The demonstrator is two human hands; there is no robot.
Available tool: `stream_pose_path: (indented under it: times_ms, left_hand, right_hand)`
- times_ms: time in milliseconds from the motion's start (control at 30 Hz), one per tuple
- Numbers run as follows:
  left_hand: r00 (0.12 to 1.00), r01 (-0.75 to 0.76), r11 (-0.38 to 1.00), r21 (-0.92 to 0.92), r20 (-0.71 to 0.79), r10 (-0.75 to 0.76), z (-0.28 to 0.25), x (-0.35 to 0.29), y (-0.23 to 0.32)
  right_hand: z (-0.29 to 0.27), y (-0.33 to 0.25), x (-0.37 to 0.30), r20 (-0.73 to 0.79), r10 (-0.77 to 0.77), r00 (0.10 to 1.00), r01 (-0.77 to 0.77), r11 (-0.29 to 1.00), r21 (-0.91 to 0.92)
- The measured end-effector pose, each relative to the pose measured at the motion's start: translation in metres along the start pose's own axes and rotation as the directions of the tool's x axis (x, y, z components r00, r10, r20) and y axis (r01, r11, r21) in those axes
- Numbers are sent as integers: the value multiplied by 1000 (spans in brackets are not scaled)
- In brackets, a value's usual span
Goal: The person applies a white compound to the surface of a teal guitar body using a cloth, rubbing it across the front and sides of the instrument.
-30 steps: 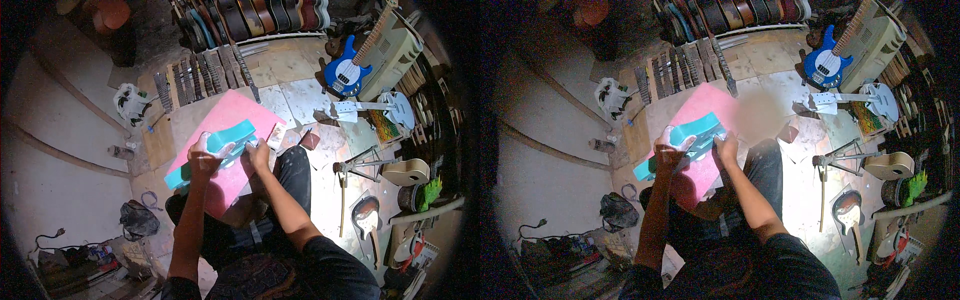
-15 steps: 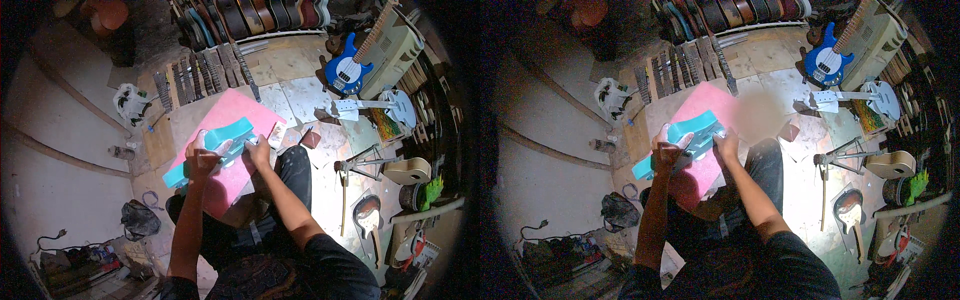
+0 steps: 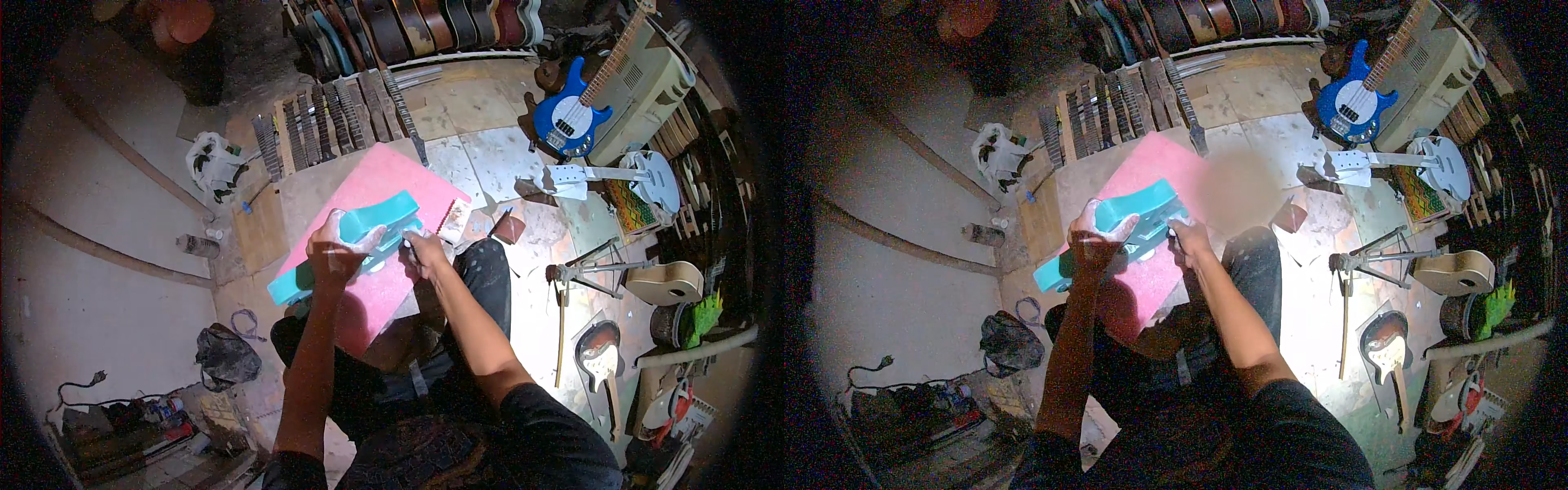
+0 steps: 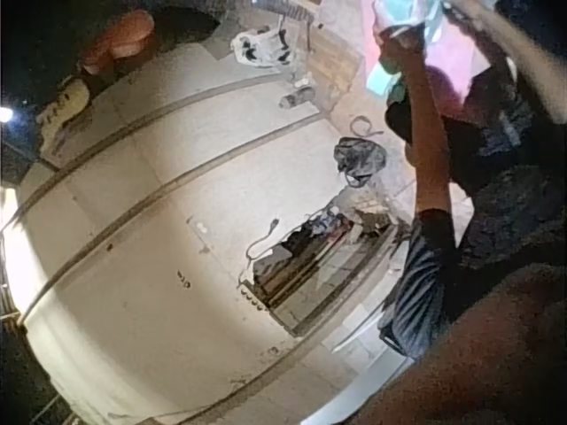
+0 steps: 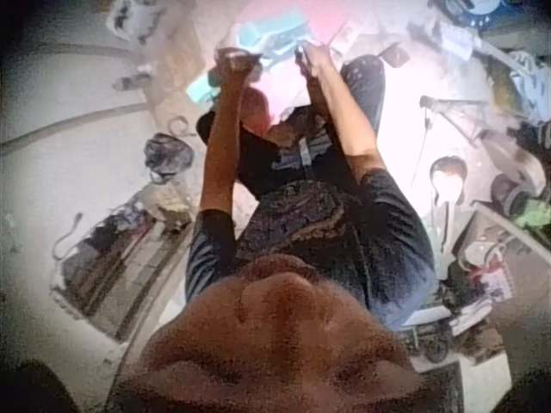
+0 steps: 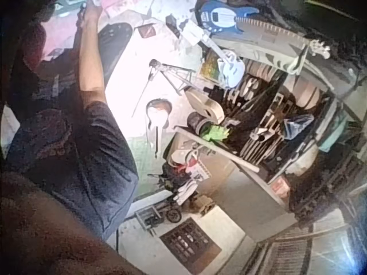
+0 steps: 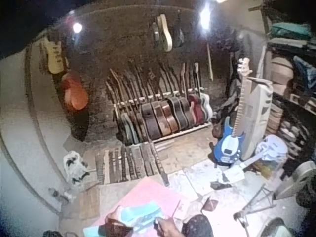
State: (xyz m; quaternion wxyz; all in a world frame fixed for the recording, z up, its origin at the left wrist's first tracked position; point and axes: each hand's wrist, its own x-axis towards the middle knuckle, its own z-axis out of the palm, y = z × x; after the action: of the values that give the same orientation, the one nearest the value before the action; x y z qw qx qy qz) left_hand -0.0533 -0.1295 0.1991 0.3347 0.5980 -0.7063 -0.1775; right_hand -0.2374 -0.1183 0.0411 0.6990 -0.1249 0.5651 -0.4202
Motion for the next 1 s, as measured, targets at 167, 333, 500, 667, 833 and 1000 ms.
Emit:
stream_pose_path:
  times_ms: [167, 333, 500, 667, 833, 1000]
  left_hand:
    - [999, -23, 999, 35, 48, 21, 11, 5, 8]
    - [999, 27, 997, 71, 38, -30, 3, 4, 1]
    - [997, 52, 996, 77, 52, -56, -4, -1, 0]
    - [995, 66, 998, 21, 75, -67, 6, 4, 9]
    - [987, 111, 988, 109, 104, -122, -3, 5, 16]
    - [984, 128, 989, 71, 120, -135, -2, 3, 10]
  right_hand:
    - [-18, 42, 55, -248, -773, 585, 629, 625, -463]
    - [-17, 25, 39, -49, -287, 957, 281, 954, -108]
    - [8, 12, 9, -126, -479, 869, 433, 858, -278]
    - [-10, 24, 38, -165, -474, 865, 450, 878, -162]
    - [-6, 25, 30, -136, -378, 916, 351, 918, -182]
    - [-11, 15, 20, -115, -425, 898, 393, 891, -226]
